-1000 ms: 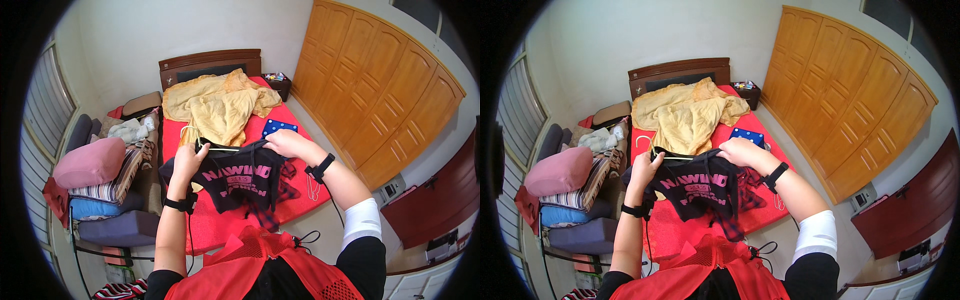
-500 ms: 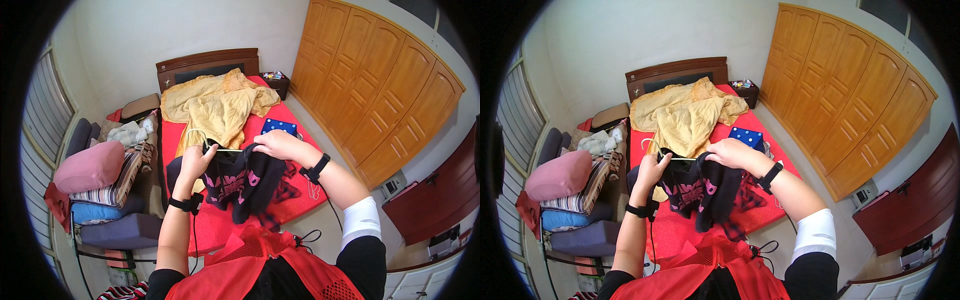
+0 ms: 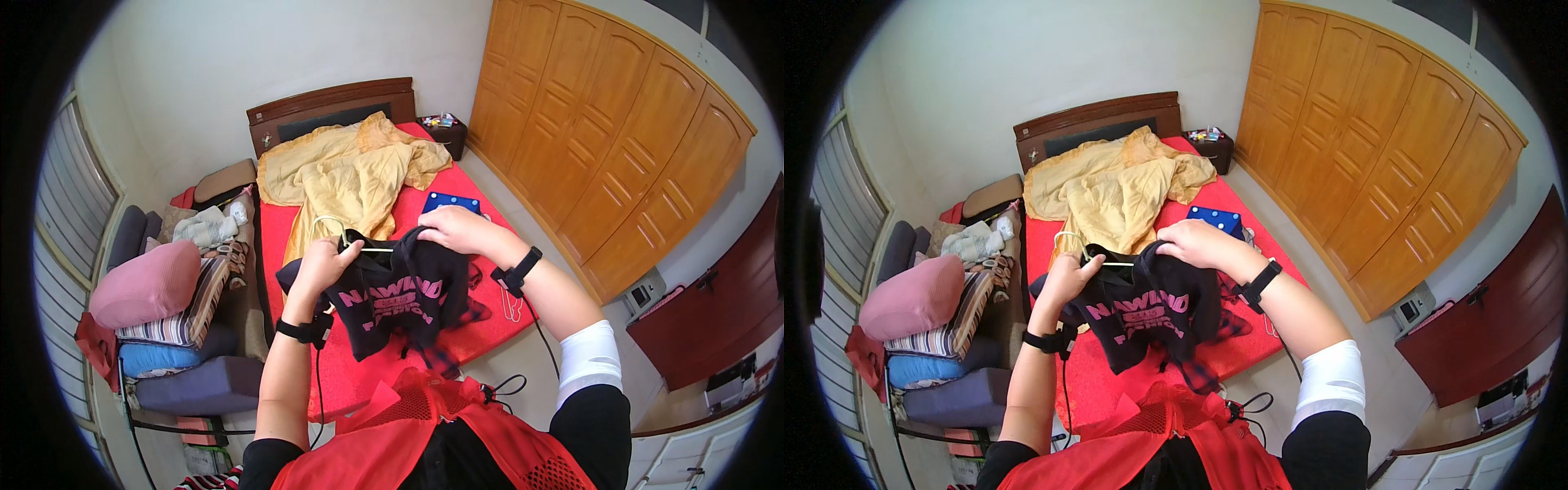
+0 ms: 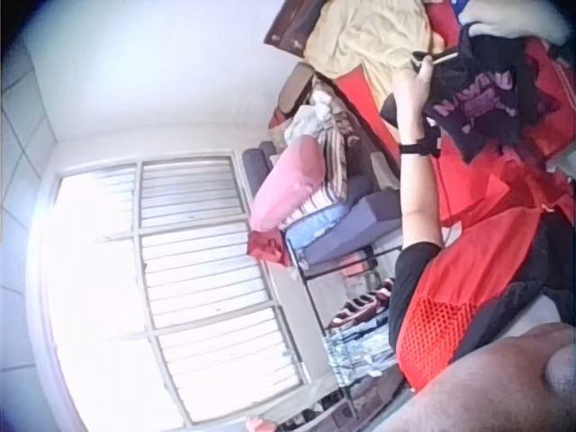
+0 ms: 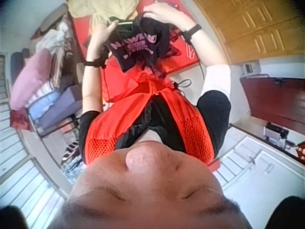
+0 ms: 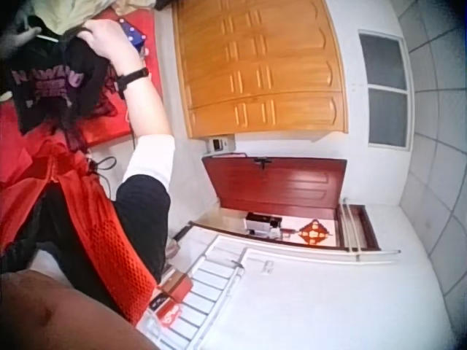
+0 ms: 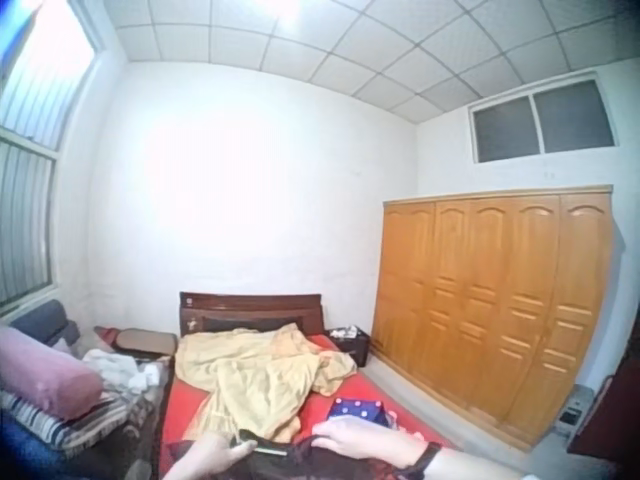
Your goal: The person puts shirts and a jacket onto hangers and hangs them on a rack.
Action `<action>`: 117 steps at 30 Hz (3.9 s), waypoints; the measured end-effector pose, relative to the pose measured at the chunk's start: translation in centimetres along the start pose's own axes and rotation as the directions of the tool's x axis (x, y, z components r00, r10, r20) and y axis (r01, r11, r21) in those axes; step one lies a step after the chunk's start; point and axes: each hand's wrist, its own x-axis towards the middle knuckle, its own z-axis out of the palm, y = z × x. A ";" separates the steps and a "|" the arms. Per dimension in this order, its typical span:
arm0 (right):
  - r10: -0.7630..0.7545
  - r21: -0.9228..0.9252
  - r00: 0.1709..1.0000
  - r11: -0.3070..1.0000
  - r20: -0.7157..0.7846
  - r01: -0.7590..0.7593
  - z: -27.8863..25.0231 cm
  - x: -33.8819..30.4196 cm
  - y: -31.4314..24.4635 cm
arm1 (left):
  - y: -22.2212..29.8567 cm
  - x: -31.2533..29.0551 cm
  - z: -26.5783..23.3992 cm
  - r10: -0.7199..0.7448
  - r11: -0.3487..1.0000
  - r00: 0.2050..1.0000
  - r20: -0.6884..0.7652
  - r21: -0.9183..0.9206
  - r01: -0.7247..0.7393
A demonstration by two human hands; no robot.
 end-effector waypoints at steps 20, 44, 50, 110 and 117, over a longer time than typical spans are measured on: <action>0.100 -0.119 0.978 0.985 -0.186 -0.123 3.2 -5.0 1.1 | 0.0 0.0 1.3 0.046 0.996 0.957 -0.287 -0.055 -0.064; 0.029 -0.026 0.924 0.999 -0.382 -0.042 3.9 -4.0 0.7 | -4.6 -1.6 1.3 0.317 0.947 0.928 -0.196 0.111 -0.301; -0.010 -0.040 0.960 0.999 -0.280 -0.001 4.5 -2.4 0.6 | -4.0 -1.1 2.1 0.363 0.930 0.909 -0.207 0.138 -0.340; -0.329 0.566 0.923 0.807 0.200 0.166 18.4 -17.4 -14.9 | 1.5 -45.4 5.4 -0.382 0.898 0.896 -0.227 0.136 0.418; -0.289 0.483 0.949 0.854 0.128 0.195 26.7 -9.9 -12.0 | -10.2 -39.7 6.3 -0.419 0.890 0.874 -0.245 0.080 0.449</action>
